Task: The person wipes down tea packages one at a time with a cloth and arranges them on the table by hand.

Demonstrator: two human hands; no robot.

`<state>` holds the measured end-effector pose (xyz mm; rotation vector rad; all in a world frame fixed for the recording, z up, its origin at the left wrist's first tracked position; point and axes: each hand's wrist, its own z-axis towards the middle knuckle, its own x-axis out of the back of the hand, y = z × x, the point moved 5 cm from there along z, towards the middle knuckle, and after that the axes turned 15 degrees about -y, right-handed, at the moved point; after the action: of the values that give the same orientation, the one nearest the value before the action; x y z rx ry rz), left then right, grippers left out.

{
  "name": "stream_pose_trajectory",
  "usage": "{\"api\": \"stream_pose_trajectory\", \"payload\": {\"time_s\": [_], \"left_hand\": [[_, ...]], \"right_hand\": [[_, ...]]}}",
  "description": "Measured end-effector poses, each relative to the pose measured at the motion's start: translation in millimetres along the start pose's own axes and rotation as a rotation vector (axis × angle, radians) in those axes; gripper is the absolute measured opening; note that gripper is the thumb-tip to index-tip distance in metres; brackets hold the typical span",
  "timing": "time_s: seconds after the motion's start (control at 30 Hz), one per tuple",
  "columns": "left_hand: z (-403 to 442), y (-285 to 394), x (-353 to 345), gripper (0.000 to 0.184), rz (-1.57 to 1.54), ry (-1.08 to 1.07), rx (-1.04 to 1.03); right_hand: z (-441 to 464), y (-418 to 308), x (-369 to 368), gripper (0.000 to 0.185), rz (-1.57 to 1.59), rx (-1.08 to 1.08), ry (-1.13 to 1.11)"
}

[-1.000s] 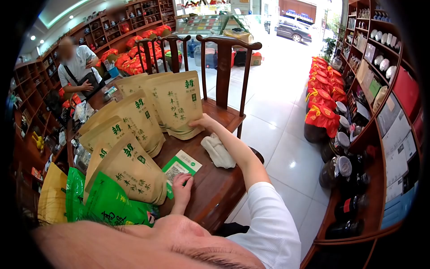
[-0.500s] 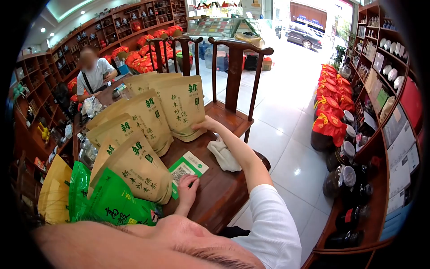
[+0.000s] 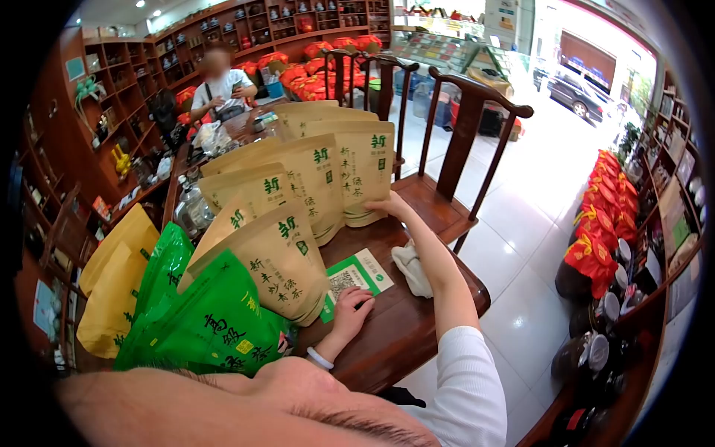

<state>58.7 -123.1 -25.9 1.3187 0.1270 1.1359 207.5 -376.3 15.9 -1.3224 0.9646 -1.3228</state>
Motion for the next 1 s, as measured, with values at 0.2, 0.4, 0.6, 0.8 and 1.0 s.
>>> {"api": "stream_pose_trajectory", "payload": {"time_s": [0.2,0.4,0.6,0.8,1.0], "left_hand": [[-0.1,0.1,0.0,0.013,0.005,0.009,0.026],[-0.4,-2.6,-2.8,0.013,0.001,0.003,0.008],[-0.5,-1.8,-2.5,0.013,0.002,-0.006,0.021],[-0.6,-3.6,-3.7,0.014,-0.017,-0.005,0.019],[-0.8,-5.3,-4.0,0.014,-0.009,-0.014,0.014]], "right_hand": [[12.4,-11.5,-12.3,0.044,-0.045,-0.013,0.035],[46.7,3.5,-21.8,0.047,-0.091,0.086,0.049],[70.8,18.6,-32.6,0.051,-0.231,0.133,0.073],[47.2,7.1,-49.1,0.048,-0.245,0.111,0.180],[15.6,12.9,-23.8,0.025,-0.192,0.251,0.757]]}}
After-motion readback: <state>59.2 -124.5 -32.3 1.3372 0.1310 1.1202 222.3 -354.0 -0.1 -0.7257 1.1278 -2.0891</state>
